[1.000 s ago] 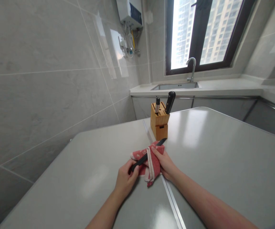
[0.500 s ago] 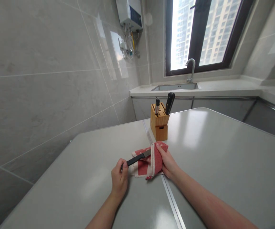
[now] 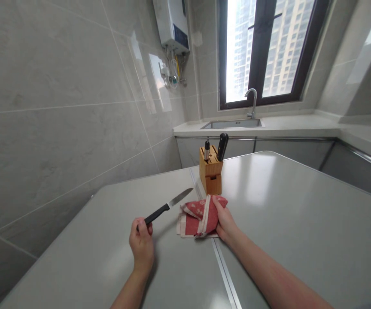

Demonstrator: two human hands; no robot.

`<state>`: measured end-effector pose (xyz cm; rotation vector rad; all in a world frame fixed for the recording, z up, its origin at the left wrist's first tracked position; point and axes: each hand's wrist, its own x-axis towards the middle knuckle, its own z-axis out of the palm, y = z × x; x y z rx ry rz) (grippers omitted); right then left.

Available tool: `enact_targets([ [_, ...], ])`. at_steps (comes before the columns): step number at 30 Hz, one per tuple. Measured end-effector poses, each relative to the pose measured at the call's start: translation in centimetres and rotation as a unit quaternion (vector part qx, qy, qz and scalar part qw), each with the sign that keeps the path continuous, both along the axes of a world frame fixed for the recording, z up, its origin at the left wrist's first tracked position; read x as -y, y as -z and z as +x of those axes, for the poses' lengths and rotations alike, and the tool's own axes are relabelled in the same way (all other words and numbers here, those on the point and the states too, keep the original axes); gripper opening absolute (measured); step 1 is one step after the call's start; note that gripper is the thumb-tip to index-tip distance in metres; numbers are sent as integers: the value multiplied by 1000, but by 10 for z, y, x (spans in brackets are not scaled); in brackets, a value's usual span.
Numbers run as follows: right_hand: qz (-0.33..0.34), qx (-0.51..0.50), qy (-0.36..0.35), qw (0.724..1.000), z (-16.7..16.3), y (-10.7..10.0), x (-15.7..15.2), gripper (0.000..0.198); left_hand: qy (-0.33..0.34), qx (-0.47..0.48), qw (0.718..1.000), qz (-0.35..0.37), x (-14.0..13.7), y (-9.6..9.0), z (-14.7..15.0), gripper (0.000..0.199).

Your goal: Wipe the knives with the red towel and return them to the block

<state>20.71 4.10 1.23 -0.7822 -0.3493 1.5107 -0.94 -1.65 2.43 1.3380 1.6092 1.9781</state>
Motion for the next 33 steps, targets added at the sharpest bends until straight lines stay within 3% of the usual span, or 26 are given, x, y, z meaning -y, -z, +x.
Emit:
enact_targets([
  [3,17,28,-26,999,-2,-2,3,32,-34,59,995,67,2,-21,-2,26],
  [6,25,48,-45,997,-3,-5,7,33,-80,37,983,160,5,-60,-1,24],
  [10,28,52,-59,996,-2,-7,9,33,-123,-102,948,276,-2,-138,12,29],
  [13,39,53,-64,996,-1,-6,9,34,-155,-237,907,312,-23,-196,36,27],
  [16,37,49,-65,996,-1,-3,7,36,-132,-395,861,293,-51,-233,71,28],
  [21,47,37,-53,997,0,3,3,32,-92,-593,785,155,-85,-249,125,28],
  [26,55,33,-61,996,0,3,2,31,-68,-630,771,62,-92,-249,148,31],
  [33,47,41,-66,996,-1,2,1,33,-42,-671,740,22,-94,-265,157,35],
])
